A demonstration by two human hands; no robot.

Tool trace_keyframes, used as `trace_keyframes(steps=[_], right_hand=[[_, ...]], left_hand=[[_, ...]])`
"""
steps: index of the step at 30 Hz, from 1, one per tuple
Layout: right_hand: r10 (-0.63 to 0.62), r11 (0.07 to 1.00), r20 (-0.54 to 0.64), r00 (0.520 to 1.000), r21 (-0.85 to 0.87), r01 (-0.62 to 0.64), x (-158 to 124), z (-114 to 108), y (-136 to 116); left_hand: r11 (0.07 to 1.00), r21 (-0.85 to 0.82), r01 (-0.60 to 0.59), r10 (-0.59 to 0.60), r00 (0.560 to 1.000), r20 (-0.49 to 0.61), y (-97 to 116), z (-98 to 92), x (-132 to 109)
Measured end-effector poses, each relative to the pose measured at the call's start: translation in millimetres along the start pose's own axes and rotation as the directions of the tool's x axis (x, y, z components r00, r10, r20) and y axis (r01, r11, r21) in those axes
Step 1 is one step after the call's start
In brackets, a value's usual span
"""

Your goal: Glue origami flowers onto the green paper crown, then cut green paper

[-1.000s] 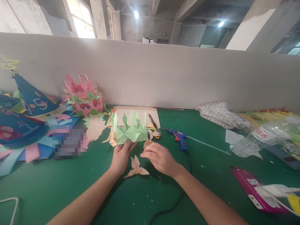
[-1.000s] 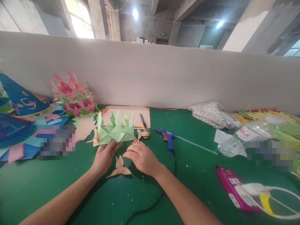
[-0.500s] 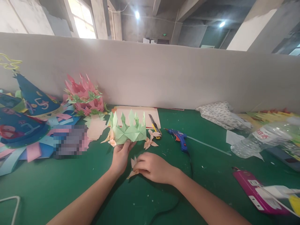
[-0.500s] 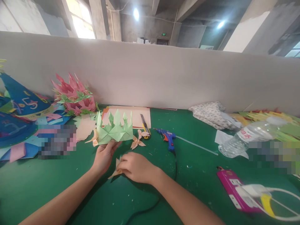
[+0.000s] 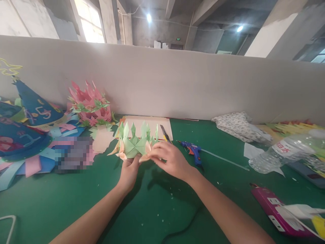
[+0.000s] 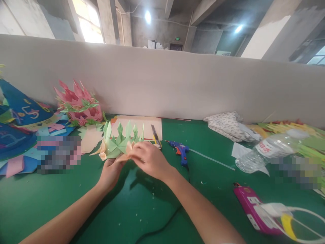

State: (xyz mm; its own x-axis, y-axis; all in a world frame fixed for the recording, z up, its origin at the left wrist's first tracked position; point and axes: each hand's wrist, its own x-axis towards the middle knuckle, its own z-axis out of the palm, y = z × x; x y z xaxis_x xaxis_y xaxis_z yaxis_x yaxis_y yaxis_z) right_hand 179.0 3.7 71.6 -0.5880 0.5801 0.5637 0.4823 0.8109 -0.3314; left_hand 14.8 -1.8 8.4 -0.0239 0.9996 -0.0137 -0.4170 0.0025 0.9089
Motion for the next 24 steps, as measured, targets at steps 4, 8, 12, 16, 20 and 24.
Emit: trace_keyframes(steps=[4, 8, 12, 16, 20, 24], right_hand=[[0.013, 0.993, -0.11, 0.994, -0.119, -0.026, 0, 12, 5], [-0.007, 0.985, -0.082, 0.997, -0.174, -0.008, -2, 21, 3], [-0.006, 0.987, -0.092, 0.996, -0.158, -0.009, -3, 22, 2], [-0.006, 0.989, -0.129, 0.992, -0.147, -0.013, -5, 25, 4], [-0.004, 0.988, -0.139, 0.99, -0.154, -0.018, -6, 27, 5], [-0.004, 0.988, -0.139, 0.99, -0.151, -0.017, -5, 27, 4]], left_hand=[[1.0, -0.023, -0.021, 0.022, 0.998, 0.055, -1, 4.7, -5], [1.0, 0.001, -0.004, 0.004, 0.998, 0.055, -3, 4.3, -6], [1.0, -0.02, -0.01, 0.012, 0.997, 0.078, -1, 4.8, -6], [0.998, -0.057, -0.021, 0.028, 0.993, 0.115, 1, 7.5, -7], [0.999, -0.038, -0.008, 0.012, 0.994, 0.105, 1, 8.2, -8], [1.0, -0.028, -0.001, 0.004, 0.993, 0.118, 2, 8.0, -9]])
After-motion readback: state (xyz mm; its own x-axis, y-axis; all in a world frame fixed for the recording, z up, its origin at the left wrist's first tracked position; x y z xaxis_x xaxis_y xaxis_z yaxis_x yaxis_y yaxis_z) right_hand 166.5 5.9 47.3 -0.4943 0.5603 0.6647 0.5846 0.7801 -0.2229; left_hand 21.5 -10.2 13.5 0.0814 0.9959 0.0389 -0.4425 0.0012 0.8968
